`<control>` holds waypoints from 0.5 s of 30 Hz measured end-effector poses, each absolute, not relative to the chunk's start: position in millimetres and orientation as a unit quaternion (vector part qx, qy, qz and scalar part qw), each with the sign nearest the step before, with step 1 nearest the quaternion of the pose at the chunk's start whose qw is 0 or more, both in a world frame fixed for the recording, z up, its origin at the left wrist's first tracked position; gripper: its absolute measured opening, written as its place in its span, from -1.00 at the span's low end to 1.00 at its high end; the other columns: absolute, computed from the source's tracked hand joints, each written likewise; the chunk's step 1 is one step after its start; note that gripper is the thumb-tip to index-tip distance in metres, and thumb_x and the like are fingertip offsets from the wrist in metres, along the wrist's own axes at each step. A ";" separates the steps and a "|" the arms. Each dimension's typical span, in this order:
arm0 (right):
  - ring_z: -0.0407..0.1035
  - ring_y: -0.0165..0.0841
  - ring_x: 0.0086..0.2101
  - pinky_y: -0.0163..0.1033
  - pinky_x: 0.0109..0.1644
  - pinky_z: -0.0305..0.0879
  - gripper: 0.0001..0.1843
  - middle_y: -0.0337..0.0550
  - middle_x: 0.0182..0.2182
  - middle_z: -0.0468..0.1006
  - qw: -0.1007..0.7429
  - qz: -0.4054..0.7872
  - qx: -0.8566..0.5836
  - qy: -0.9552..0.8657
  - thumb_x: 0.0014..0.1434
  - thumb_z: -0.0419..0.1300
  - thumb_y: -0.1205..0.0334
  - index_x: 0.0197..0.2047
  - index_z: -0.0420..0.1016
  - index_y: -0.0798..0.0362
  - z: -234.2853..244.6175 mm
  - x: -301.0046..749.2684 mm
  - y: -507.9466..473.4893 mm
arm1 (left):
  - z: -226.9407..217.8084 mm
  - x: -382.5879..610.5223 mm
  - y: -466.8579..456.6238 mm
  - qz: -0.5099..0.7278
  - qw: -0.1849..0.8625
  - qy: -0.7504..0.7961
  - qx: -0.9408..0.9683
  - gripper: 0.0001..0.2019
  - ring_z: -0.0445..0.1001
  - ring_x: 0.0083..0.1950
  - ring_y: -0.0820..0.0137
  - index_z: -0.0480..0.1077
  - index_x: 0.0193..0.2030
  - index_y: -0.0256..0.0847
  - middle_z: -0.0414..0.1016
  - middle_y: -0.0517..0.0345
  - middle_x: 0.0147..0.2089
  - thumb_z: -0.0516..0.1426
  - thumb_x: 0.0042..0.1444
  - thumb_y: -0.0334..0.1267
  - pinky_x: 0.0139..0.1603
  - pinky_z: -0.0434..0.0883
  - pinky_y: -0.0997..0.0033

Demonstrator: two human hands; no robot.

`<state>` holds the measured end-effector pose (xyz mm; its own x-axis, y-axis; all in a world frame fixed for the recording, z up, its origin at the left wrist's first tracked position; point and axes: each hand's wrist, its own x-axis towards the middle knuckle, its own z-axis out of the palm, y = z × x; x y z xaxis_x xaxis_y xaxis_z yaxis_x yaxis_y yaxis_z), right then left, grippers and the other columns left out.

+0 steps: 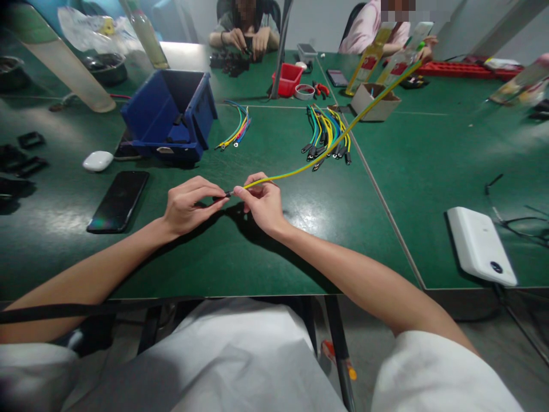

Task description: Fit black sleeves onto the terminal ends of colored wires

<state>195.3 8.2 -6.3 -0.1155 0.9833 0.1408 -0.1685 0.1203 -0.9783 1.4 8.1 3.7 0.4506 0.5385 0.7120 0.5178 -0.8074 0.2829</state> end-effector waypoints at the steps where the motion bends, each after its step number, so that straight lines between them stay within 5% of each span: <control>1: 0.22 -0.56 -0.69 -0.40 -0.64 0.10 -0.57 -0.45 -0.59 0.39 0.536 0.535 -0.393 -0.521 0.03 0.39 -0.01 -0.30 0.22 -0.03 -6.2 195.2 8.1 | 3.6 1.3 8.0 0.421 0.012 0.313 0.852 -0.93 0.54 -0.26 0.41 0.52 -0.24 -0.23 0.61 0.09 -0.28 0.23 0.20 -0.29 -0.19 0.49 0.41; 15: 0.20 -0.55 -0.68 -0.40 -0.63 0.08 -0.58 -0.48 -0.62 0.34 0.529 0.536 -0.396 -0.526 0.02 0.39 0.01 -0.30 0.22 -0.03 -5.4 194.2 6.9 | 3.9 2.2 7.3 0.417 0.018 0.317 0.851 -0.91 0.54 -0.26 0.40 0.52 -0.25 -0.23 0.61 0.08 -0.28 0.22 0.21 -0.26 -0.19 0.49 0.40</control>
<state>194.2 6.9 -5.4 -0.1275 0.9831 0.1315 -0.1501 0.1119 -0.9823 2.2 7.3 3.9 0.4502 0.5556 0.6990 0.5252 -0.7979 0.2958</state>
